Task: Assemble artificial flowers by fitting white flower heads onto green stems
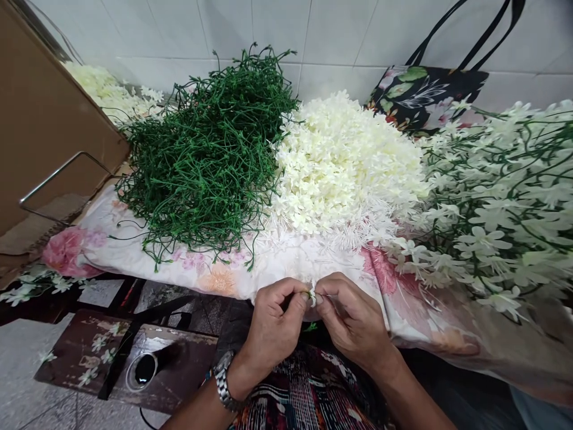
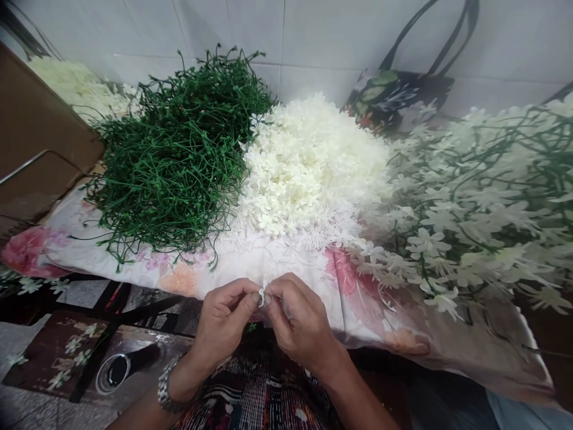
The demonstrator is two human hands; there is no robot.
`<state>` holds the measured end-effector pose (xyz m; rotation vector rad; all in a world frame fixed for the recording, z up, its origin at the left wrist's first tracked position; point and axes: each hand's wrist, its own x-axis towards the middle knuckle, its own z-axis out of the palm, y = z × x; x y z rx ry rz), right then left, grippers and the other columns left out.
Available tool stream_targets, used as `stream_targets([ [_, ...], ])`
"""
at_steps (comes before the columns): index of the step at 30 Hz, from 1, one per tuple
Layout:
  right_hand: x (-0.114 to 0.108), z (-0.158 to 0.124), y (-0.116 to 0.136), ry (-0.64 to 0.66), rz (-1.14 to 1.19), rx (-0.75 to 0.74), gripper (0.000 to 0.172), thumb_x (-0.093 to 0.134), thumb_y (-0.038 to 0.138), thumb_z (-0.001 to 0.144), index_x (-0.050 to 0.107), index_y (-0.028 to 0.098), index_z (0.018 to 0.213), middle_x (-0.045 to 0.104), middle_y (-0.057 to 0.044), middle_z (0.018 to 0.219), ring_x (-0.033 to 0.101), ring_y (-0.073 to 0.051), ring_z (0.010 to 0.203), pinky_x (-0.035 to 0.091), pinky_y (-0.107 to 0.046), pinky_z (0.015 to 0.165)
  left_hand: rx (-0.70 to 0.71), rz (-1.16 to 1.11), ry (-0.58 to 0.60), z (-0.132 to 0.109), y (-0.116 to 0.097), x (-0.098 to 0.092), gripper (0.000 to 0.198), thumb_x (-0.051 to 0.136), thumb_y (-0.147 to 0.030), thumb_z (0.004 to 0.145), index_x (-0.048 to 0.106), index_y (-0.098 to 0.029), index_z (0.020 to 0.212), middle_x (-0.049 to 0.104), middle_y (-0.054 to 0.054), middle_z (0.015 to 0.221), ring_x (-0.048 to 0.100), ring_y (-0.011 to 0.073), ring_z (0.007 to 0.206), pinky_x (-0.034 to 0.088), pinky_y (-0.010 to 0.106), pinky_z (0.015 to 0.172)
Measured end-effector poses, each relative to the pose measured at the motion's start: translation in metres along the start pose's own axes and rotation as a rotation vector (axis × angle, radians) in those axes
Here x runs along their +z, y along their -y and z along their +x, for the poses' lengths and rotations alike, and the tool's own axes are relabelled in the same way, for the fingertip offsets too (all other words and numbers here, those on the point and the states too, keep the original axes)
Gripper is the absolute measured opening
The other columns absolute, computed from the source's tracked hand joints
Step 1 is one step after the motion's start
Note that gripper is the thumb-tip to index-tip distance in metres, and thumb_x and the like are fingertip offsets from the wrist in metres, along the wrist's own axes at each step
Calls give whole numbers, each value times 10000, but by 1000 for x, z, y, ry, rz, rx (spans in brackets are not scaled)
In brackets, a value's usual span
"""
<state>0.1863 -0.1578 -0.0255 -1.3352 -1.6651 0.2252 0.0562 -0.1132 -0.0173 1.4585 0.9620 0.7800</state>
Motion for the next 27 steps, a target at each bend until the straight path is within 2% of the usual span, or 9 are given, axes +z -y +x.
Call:
stream_targets([
  [10, 6, -2, -1, -21, 29, -9, 136, 444, 54, 838, 500, 177, 822, 507, -7, 666, 498, -109, 591, 444, -209, 512, 13, 2, -56, -2, 2, 2, 165, 498, -172, 747, 555, -157, 592, 470, -29, 517, 414, 96, 511, 366, 182, 471],
  [14, -4, -1, 3, 30, 65, 27, 91, 480, 106, 845, 526, 179, 874, 542, -13, 717, 536, -111, 626, 469, -213, 543, -83, -232, -3, -2, 4, -1, 167, 557, -246, 751, 561, -152, 613, 458, -34, 520, 390, 82, 476, 361, 181, 447],
  [18, -15, 1, 9, -2, 42, 6, 134, 510, 142, 840, 529, 176, 968, 574, -46, 813, 573, -140, 735, 499, -245, 624, -143, -443, -33, -3, 7, -5, 179, 640, -317, 717, 601, -150, 666, 481, -34, 531, 414, 82, 473, 379, 186, 456],
  [22, -14, 2, 15, -38, 20, -35, 166, 517, 100, 823, 527, 171, 972, 567, -38, 778, 560, -135, 707, 489, -246, 608, -75, -384, -39, -6, 6, -7, 171, 643, -310, 736, 622, -151, 674, 500, -22, 566, 446, 96, 518, 398, 196, 490],
  [27, -8, 3, 17, -30, 27, -12, 129, 510, 66, 820, 541, 181, 869, 548, -17, 714, 540, -122, 651, 468, -235, 566, 47, -180, -48, -8, -2, -6, 139, 583, -223, 766, 631, -149, 657, 534, -4, 589, 459, 108, 549, 399, 200, 519],
])
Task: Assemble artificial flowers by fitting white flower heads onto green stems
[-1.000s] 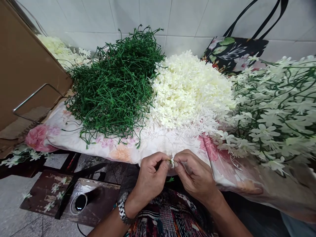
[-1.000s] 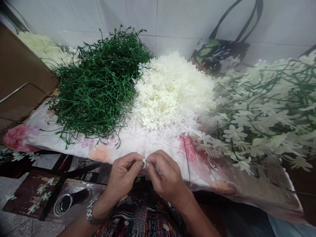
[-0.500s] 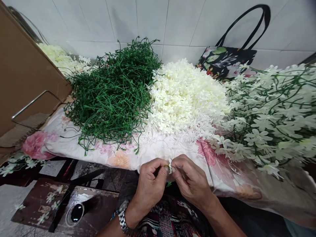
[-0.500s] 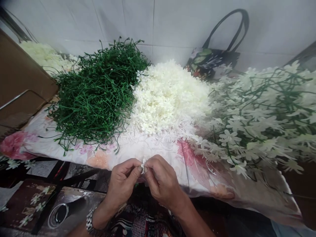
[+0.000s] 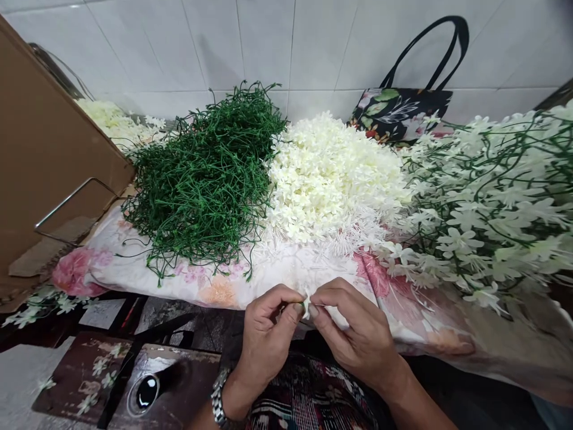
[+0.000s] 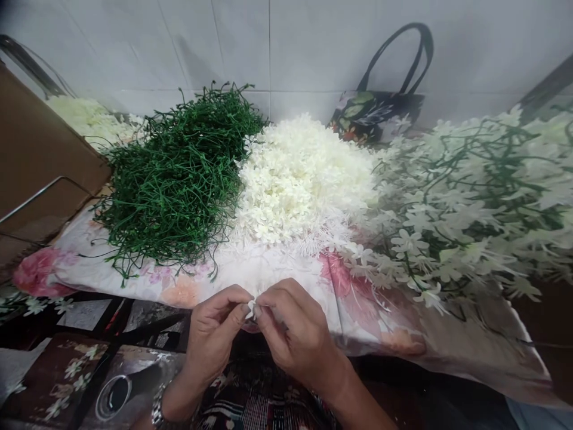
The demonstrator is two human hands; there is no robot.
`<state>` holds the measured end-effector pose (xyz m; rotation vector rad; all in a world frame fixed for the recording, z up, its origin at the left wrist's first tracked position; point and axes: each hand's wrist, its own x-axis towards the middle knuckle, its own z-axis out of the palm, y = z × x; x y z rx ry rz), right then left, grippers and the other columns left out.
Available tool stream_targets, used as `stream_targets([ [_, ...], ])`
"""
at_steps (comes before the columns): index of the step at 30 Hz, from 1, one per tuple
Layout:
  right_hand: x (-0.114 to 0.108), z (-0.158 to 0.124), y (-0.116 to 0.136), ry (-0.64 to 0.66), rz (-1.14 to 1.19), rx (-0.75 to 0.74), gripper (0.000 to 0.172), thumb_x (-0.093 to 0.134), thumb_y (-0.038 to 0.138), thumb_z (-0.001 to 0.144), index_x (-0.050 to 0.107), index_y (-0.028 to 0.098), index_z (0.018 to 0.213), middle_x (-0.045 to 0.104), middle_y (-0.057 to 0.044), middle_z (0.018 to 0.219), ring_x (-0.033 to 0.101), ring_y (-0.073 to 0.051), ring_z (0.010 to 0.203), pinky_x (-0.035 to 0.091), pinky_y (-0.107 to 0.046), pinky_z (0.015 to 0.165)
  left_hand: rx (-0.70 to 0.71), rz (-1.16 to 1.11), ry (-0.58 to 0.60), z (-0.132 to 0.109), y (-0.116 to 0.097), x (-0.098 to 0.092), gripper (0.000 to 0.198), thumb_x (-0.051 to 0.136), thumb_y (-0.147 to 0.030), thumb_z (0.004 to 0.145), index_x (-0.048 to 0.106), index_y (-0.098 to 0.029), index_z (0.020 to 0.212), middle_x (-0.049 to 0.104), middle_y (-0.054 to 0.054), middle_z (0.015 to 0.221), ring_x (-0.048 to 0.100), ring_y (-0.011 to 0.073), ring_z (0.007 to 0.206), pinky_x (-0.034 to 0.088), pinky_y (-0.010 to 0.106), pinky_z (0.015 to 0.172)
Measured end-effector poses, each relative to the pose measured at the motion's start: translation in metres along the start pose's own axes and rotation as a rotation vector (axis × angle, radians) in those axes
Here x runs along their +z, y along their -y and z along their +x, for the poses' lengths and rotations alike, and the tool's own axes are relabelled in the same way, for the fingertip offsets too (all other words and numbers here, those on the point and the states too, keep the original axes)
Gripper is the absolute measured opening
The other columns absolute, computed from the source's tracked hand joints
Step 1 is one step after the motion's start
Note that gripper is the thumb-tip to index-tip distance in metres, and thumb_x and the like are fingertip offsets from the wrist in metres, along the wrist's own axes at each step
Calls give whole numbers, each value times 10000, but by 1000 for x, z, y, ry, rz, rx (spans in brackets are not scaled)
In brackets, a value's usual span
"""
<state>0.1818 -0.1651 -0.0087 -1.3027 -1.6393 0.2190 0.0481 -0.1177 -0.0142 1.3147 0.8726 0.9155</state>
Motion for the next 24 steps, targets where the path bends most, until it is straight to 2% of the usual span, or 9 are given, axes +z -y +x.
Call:
stream_targets([
  [5, 4, 0, -5, -6, 4, 32, 117, 484, 68, 832, 518, 180, 834, 521, -7, 683, 521, -113, 607, 452, -228, 535, 58, 110, -21, 4, -4, 5, 141, 549, -175, 770, 620, -154, 650, 537, -12, 574, 468, 106, 544, 390, 194, 519],
  [10, 12, 2, -10, -56, -40, -12, 126, 467, 55, 838, 490, 179, 837, 508, -3, 672, 502, -109, 599, 445, -217, 532, 36, 98, -26, 8, -2, 10, 166, 527, -172, 780, 610, -150, 638, 490, -25, 556, 420, 94, 528, 361, 187, 492],
  [14, 2, 6, -12, -9, -6, 21, 112, 458, 81, 857, 502, 184, 867, 523, -9, 705, 520, -110, 630, 458, -214, 552, -85, -27, -1, 12, 1, 7, 131, 564, -205, 770, 605, -151, 657, 478, -34, 553, 411, 87, 517, 361, 183, 484],
  [16, -8, 5, -12, 25, -5, 70, 102, 474, 146, 871, 511, 188, 957, 555, -33, 793, 553, -129, 714, 485, -237, 607, -140, -123, -63, 12, 3, 5, 105, 593, -226, 764, 614, -155, 689, 502, -34, 556, 430, 85, 518, 370, 179, 493],
  [19, -14, 0, -10, 51, -21, 103, 209, 519, 239, 864, 495, 184, 1064, 563, -49, 846, 558, -148, 754, 497, -262, 633, -145, -217, -181, 10, 5, 3, 86, 623, -240, 755, 628, -161, 722, 543, -26, 570, 472, 92, 546, 399, 181, 533],
  [22, -8, -4, -9, 63, 19, 83, 116, 503, 150, 868, 521, 189, 975, 528, -9, 722, 519, -114, 630, 457, -227, 552, -102, -261, -185, 3, 7, 5, 88, 651, -251, 740, 641, -164, 752, 569, -10, 638, 491, 100, 589, 416, 182, 559],
  [24, -3, -4, -8, 38, 27, 59, 117, 466, 88, 873, 528, 183, 897, 511, 0, 674, 500, -103, 590, 435, -218, 528, -75, -304, -156, -2, 7, 5, 89, 661, -244, 729, 637, -169, 769, 552, -11, 669, 475, 98, 595, 413, 184, 560],
])
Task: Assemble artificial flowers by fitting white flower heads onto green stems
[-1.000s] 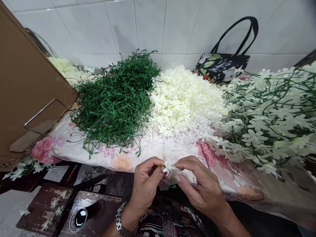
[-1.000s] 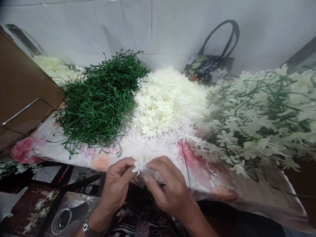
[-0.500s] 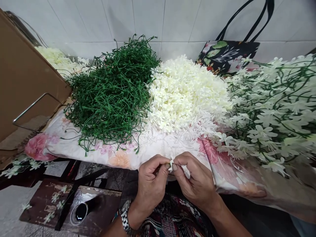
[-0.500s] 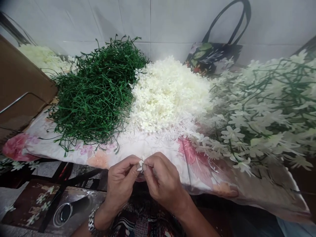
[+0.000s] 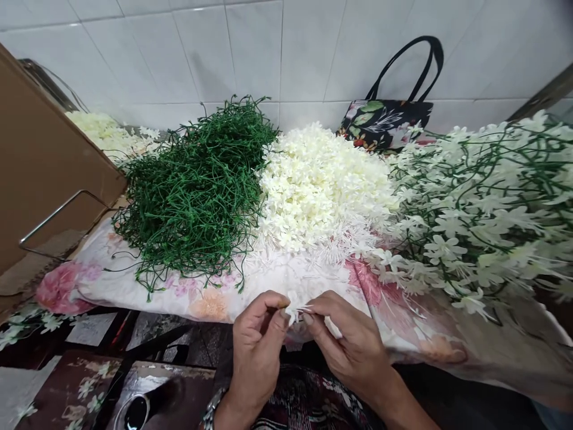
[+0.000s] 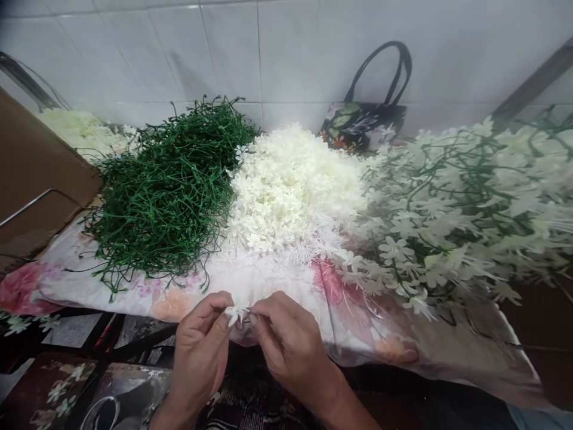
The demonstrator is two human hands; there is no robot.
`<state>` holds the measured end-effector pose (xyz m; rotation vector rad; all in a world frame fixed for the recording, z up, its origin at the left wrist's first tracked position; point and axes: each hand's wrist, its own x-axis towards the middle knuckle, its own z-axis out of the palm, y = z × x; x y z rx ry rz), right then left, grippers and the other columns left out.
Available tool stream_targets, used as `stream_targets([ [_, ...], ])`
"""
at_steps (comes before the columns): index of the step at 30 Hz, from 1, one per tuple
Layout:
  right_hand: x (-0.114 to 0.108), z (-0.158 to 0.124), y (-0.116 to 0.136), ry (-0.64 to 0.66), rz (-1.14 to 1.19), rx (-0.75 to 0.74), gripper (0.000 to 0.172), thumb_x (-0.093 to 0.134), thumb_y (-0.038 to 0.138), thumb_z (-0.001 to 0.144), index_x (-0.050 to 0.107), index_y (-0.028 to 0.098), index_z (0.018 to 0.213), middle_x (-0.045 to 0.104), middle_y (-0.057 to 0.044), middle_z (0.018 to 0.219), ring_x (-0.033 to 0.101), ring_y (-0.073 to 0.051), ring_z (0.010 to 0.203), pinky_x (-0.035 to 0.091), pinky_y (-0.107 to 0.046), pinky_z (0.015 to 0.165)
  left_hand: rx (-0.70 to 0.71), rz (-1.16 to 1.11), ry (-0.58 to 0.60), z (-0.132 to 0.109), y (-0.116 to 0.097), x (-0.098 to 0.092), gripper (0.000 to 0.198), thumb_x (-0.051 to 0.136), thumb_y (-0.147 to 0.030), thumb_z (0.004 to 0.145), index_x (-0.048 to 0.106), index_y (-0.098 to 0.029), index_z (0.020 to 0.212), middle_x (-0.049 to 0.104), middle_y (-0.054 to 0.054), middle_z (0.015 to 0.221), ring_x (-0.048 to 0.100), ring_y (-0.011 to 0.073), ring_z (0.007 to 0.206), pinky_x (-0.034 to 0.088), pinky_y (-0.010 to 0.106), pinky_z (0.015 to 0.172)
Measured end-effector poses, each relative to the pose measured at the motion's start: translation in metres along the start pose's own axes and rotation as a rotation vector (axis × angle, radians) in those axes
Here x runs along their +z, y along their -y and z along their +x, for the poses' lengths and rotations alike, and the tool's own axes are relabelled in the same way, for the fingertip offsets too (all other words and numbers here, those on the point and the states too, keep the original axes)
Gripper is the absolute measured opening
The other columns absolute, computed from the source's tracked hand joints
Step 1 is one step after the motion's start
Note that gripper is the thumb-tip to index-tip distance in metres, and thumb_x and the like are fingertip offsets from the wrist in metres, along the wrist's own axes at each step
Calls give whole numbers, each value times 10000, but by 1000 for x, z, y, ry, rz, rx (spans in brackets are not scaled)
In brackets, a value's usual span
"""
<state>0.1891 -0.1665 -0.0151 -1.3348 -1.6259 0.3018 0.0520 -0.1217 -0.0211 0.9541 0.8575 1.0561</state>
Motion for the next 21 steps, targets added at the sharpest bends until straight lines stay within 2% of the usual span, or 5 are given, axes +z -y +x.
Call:
stream_targets([
  [8, 0, 8, 10, 92, -259, -329, 193, 409, 38, 875, 591, 92, 908, 584, -70, 707, 503, -151, 663, 457, -276, 586, -79, 209, 222, -1, -8, -3, 98, 561, -103, 713, 607, -161, 777, 538, -12, 675, 452, 113, 632, 383, 191, 575],
  [11, 1, 13, 12, 164, -233, -402, 209, 393, 68, 895, 599, 101, 909, 606, -78, 747, 509, -151, 670, 465, -280, 594, -88, 256, 195, 0, -8, -2, 112, 536, -84, 691, 616, -158, 720, 556, -12, 636, 458, 115, 626, 371, 188, 559],
  [14, -4, 19, 0, 85, -233, -320, 185, 433, 122, 904, 569, 114, 1030, 608, -77, 812, 531, -148, 721, 477, -262, 623, -142, 160, 77, 4, -7, -2, 63, 555, -173, 728, 606, -158, 693, 527, -24, 568, 415, 94, 526, 332, 187, 492],
  [17, -10, 23, -23, -9, -472, -156, 179, 413, 131, 908, 566, 116, 1001, 583, -87, 816, 538, -181, 769, 465, -306, 664, -127, 144, 9, 16, -10, -3, 125, 574, -256, 744, 601, -152, 681, 550, -8, 575, 394, 82, 474, 305, 195, 460],
  [21, -9, 21, -47, 158, -661, -62, 238, 381, 113, 904, 571, 156, 767, 517, -53, 709, 494, -183, 679, 409, -318, 607, -35, 321, -31, 40, -21, 3, 116, 565, -239, 716, 574, -159, 632, 538, -9, 564, 372, 80, 451, 286, 205, 448],
])
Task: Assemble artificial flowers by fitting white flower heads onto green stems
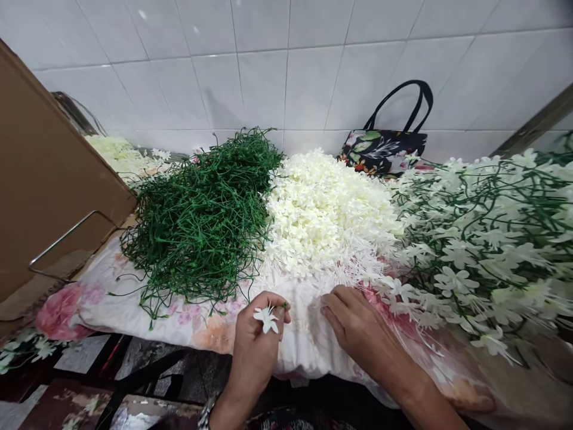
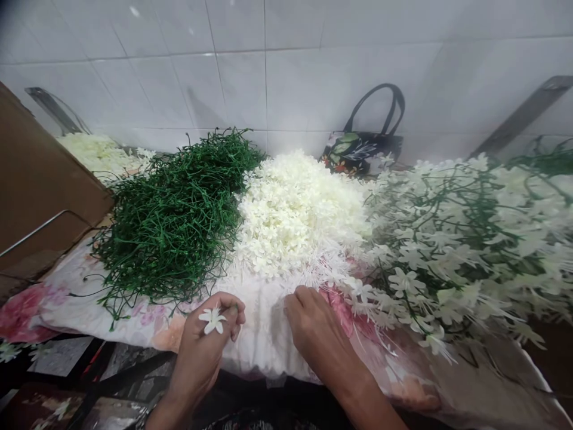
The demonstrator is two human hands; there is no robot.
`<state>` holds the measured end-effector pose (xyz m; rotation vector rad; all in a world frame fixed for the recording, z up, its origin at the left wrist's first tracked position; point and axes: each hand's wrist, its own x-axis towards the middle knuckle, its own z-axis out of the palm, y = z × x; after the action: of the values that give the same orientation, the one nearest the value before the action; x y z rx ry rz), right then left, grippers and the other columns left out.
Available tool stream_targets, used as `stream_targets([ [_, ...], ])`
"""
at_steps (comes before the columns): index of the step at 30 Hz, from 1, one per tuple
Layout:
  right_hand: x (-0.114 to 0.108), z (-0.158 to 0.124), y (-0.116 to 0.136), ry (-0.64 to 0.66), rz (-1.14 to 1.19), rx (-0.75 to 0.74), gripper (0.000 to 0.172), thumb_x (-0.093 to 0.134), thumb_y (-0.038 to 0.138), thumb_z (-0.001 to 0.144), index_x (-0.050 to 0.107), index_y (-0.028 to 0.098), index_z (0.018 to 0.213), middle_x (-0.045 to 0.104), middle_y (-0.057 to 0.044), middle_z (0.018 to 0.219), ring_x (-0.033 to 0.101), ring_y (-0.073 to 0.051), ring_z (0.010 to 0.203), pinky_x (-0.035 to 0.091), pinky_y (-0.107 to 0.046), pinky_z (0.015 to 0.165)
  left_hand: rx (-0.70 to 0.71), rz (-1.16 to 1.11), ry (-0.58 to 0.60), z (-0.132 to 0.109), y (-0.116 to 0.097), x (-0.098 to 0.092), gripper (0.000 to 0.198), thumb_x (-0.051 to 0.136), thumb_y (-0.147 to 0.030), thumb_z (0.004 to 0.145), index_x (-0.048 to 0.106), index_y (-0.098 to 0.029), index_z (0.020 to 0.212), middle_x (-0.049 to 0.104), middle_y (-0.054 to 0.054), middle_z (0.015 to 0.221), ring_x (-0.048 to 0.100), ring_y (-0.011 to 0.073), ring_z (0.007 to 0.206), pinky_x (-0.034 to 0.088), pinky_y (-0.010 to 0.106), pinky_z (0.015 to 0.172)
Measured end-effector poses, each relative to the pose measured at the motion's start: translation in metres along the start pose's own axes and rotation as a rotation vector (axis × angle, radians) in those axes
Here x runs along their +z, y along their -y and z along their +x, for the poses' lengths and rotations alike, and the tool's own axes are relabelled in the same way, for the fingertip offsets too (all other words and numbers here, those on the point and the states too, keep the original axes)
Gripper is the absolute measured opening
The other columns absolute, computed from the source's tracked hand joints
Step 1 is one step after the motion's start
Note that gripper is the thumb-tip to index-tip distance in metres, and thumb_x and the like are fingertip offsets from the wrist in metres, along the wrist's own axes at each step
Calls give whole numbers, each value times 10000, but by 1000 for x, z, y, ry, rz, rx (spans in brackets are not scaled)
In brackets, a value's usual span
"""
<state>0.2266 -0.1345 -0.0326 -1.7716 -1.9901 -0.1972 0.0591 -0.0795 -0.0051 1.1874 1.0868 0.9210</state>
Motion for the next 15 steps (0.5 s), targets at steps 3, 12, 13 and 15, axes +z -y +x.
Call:
stream_targets([
  [3, 7, -3, -1, 3, 21, -6, 254, 376, 80, 893, 553, 155, 728, 500, -49, 701, 489, -176, 679, 401, -312, 619, 78, 164, 6, 18, -9, 7, 82, 515, -177, 698, 544, -175, 622, 456, -43, 517, 326, 81, 432, 250, 203, 425],
  [12, 9, -2, 3, -214, 155, -19, 190, 373, 66, 886, 550, 135, 867, 526, -46, 710, 521, -150, 683, 451, -276, 639, 480, 906, 175, 53, -14, 40, 328, 403, 60, 588, 577, -166, 750, 550, 38, 746, 526, 163, 677, 368, 255, 601],
  [13, 8, -2, 3, -234, 168, -22, 192, 373, 61, 882, 551, 131, 906, 535, -52, 727, 527, -152, 697, 458, -277, 644, 487, 1008, 197, 55, -14, 43, 336, 397, 57, 592, 581, -169, 759, 554, 46, 758, 533, 173, 681, 361, 264, 588],
  [15, 8, -2, 4, -250, 198, -20, 195, 379, 56, 875, 552, 137, 917, 542, -55, 738, 531, -151, 697, 462, -276, 635, 480, 1174, 216, 58, -13, 50, 333, 392, 44, 615, 587, -172, 775, 569, 60, 789, 538, 182, 651, 334, 280, 546],
])
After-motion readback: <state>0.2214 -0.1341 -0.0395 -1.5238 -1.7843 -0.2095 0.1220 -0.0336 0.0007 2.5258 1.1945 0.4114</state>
